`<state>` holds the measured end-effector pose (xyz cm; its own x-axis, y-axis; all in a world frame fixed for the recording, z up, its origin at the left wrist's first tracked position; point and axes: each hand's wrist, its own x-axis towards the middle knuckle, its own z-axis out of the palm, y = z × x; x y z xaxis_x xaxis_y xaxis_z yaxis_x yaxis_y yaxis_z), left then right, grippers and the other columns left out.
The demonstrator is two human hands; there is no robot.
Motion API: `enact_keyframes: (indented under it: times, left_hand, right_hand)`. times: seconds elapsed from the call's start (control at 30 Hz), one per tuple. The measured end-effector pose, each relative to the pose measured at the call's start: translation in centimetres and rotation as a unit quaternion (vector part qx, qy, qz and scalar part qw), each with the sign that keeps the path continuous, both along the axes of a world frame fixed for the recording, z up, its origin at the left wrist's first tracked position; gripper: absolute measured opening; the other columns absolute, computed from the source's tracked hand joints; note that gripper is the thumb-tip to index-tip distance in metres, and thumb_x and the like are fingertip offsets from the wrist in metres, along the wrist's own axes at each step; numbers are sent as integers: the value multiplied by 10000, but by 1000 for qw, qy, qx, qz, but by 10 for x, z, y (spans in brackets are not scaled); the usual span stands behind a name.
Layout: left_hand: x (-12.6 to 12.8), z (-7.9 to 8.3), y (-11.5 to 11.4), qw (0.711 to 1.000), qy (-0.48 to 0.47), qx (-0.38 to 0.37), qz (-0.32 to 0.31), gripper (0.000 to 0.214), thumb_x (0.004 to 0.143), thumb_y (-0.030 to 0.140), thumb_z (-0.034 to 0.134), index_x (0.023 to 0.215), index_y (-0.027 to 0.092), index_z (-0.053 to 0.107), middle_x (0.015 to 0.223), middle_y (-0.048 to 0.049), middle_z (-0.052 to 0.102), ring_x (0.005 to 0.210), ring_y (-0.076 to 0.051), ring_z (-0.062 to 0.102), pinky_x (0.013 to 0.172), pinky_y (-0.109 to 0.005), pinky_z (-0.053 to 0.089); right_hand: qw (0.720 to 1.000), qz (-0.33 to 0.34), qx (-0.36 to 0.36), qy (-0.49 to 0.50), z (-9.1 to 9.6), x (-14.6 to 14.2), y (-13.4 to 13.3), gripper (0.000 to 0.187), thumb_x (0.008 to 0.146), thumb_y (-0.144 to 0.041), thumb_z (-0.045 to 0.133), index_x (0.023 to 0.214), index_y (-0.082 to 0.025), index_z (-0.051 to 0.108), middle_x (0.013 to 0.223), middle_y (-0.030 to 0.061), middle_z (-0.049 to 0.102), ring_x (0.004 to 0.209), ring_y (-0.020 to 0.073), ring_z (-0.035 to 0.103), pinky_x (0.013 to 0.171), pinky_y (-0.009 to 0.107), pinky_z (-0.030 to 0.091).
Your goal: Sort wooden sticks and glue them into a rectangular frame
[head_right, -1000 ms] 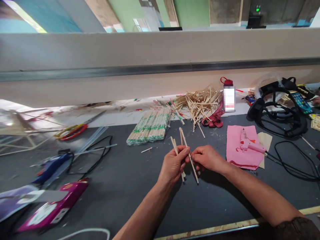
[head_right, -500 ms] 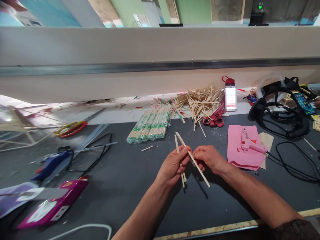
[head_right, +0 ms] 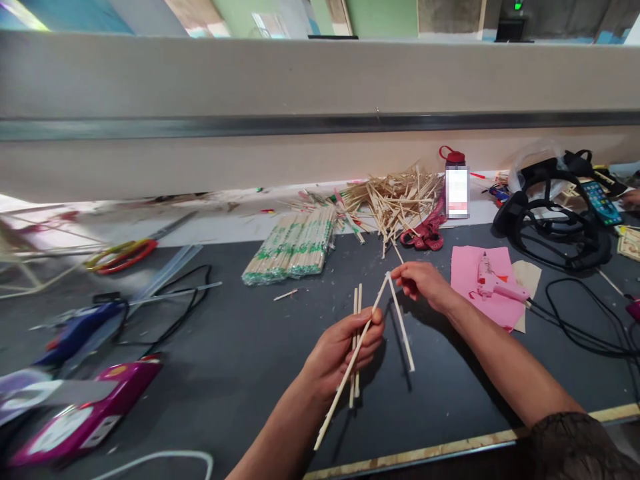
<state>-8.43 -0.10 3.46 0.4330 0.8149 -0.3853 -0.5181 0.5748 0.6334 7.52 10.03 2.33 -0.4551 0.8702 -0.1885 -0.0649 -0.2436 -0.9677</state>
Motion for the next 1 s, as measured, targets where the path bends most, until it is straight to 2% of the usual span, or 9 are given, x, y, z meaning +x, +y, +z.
enact_keyframes:
  times: [0.1, 0.2, 0.43, 0.57, 0.7, 0.77, 0.83, 0.9, 1.0]
  left_hand:
    - [1, -7, -1, 1000, 30, -7, 0, 193, 806, 338, 590, 782, 155, 530, 494, 74, 372, 329, -15, 212, 306, -117, 137]
    - [1, -9, -4, 998, 62, -15, 8, 223, 794, 368, 611, 796, 156, 541, 490, 87, 341, 336, -16, 211, 316, -117, 136]
    - [-7, -4, -16, 992, 120, -19, -28, 270, 765, 404, 649, 790, 157, 545, 498, 98, 321, 346, -12, 178, 330, -135, 92]
    - [-4, -7, -15, 975, 220, 31, -3, 324, 762, 476, 628, 771, 160, 556, 481, 91, 344, 357, -25, 202, 354, -158, 107]
    - [-1, -16, -8, 918, 366, 135, 71, 293, 713, 429, 684, 733, 161, 567, 488, 70, 418, 417, -51, 337, 414, -165, 230]
    - [-1, -18, -4, 894, 405, 171, 86, 273, 714, 407, 687, 718, 158, 576, 508, 50, 469, 456, -64, 395, 450, -169, 280]
    - [-2, -17, 0, 896, 395, 183, 84, 291, 738, 428, 660, 714, 149, 584, 494, 46, 469, 451, -59, 382, 445, -164, 271]
    - [-1, -15, 3, 927, 333, 158, 71, 328, 748, 471, 639, 743, 148, 583, 450, 65, 424, 399, -45, 306, 401, -158, 219]
    - [4, -11, 4, 979, 187, 71, 47, 378, 699, 513, 673, 786, 165, 551, 407, 106, 354, 338, -31, 176, 333, -157, 132]
  right_hand:
    - [996, 80, -21, 12, -5, -1, -4, 369, 750, -470, 543, 850, -130, 646, 578, -50, 459, 420, 45, 325, 373, 183, 166]
    - [993, 111, 4, -30, -8, 2, -6, 358, 737, -508, 593, 764, -151, 589, 501, -91, 348, 415, 46, 254, 399, 191, 129]
    - [946, 235, 119, -190, 9, 20, 1, 278, 756, -405, 555, 644, -151, 569, 489, -74, 410, 468, 60, 309, 465, 209, 208]
    - [943, 164, 135, -257, 9, 9, 0, 279, 751, -375, 515, 564, -169, 513, 461, -72, 365, 464, 70, 315, 460, 222, 210]
    - [938, 78, 170, -292, 0, -6, -4, 310, 750, -350, 513, 501, -169, 474, 456, -60, 367, 483, 72, 339, 460, 225, 213]
    - [954, 64, 144, -257, -3, -9, -8, 313, 750, -345, 516, 495, -172, 465, 448, -58, 377, 460, 68, 337, 442, 222, 212]
    - [980, 55, 65, -177, -3, -9, -12, 326, 760, -382, 517, 513, -182, 447, 425, -68, 355, 401, 61, 291, 404, 219, 187]
    - [994, 41, -39, -91, -2, -9, -16, 354, 767, -432, 511, 525, -193, 411, 401, -80, 321, 346, 52, 224, 367, 215, 140]
    - [989, 44, -143, 16, -1, -13, -22, 397, 761, -480, 513, 525, -203, 356, 390, -91, 296, 313, 36, 164, 342, 200, 96]
